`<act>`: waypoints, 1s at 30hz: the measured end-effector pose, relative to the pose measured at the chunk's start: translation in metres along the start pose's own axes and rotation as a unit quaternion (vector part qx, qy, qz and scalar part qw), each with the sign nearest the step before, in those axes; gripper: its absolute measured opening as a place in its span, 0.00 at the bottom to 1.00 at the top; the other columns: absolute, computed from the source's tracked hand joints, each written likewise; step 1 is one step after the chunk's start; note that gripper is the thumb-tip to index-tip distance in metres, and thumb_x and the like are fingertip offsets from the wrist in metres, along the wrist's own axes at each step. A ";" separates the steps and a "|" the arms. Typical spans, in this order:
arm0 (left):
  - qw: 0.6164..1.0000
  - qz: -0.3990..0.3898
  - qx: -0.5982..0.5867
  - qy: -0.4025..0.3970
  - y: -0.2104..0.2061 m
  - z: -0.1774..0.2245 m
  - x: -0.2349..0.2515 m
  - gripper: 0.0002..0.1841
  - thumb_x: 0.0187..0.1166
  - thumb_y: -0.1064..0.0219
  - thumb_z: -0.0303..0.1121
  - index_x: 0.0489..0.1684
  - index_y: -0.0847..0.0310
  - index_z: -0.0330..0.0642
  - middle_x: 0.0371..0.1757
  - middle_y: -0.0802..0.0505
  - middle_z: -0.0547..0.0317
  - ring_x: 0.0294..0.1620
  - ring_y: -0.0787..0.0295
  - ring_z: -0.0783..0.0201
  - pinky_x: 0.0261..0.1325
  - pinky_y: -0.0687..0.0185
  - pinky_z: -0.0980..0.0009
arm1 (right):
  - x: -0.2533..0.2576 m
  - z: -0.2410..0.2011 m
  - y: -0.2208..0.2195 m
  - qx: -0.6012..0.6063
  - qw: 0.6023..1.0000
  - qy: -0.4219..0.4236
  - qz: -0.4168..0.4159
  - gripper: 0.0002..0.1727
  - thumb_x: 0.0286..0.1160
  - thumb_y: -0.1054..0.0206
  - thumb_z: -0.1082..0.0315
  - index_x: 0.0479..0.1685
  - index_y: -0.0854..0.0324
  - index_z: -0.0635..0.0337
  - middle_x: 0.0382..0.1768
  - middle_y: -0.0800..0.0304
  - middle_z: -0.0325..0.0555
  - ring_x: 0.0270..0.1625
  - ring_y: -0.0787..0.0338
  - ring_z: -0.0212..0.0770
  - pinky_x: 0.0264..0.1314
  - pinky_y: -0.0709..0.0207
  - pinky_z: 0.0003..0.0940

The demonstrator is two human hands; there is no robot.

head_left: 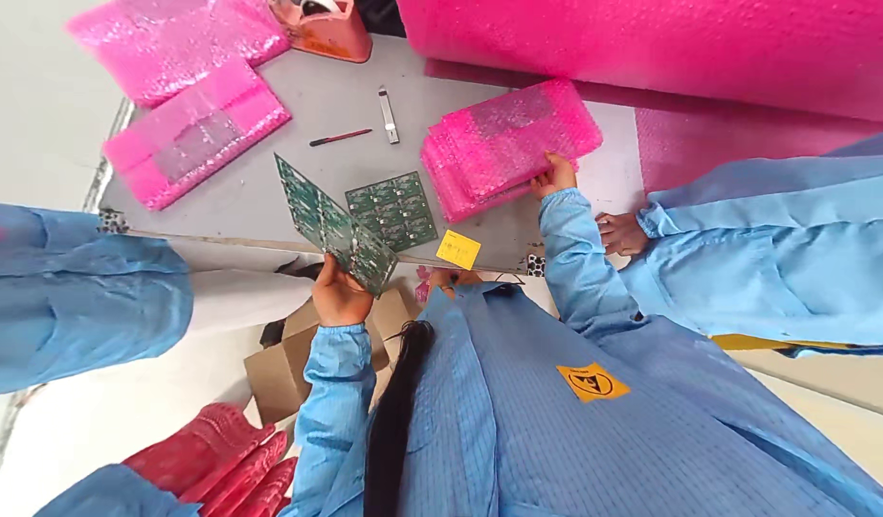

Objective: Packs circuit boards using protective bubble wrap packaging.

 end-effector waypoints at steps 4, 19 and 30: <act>1.000 0.011 -0.001 0.005 0.003 -0.017 0.000 0.23 0.94 0.65 0.48 0.47 0.23 0.52 0.36 0.06 0.65 0.39 0.06 0.70 0.39 0.08 0.69 | 0.005 0.004 -0.018 -0.088 0.995 0.013 0.055 0.43 0.70 0.23 0.63 0.84 0.42 0.70 0.77 0.29 0.66 0.78 0.25 0.56 0.74 0.24 0.53; 0.999 0.033 0.011 -0.019 0.024 -0.031 0.001 0.21 0.93 0.63 0.49 0.48 0.22 0.55 0.38 0.06 0.69 0.40 0.06 0.71 0.41 0.09 0.69 | -0.016 0.041 -0.016 -0.201 0.979 0.035 0.003 0.74 0.52 0.14 0.75 0.96 0.75 0.52 0.88 0.46 0.72 0.85 0.34 0.66 0.77 0.28 0.62; 0.997 0.049 0.034 -0.041 0.037 -0.019 -0.005 0.21 0.93 0.64 0.49 0.49 0.23 0.55 0.39 0.06 0.70 0.43 0.07 0.71 0.46 0.09 0.66 | 0.082 -0.048 0.038 -0.280 0.927 0.248 0.026 0.50 0.74 0.28 0.50 0.93 0.48 0.64 0.83 0.36 0.76 0.84 0.34 0.72 0.82 0.38 0.66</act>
Point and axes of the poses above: each hand's wrist, its own x-axis towards the middle knuckle, its own y-axis out of the back of the hand, z = x × y, the point moved 1 cm from there along x, towards the middle knuckle
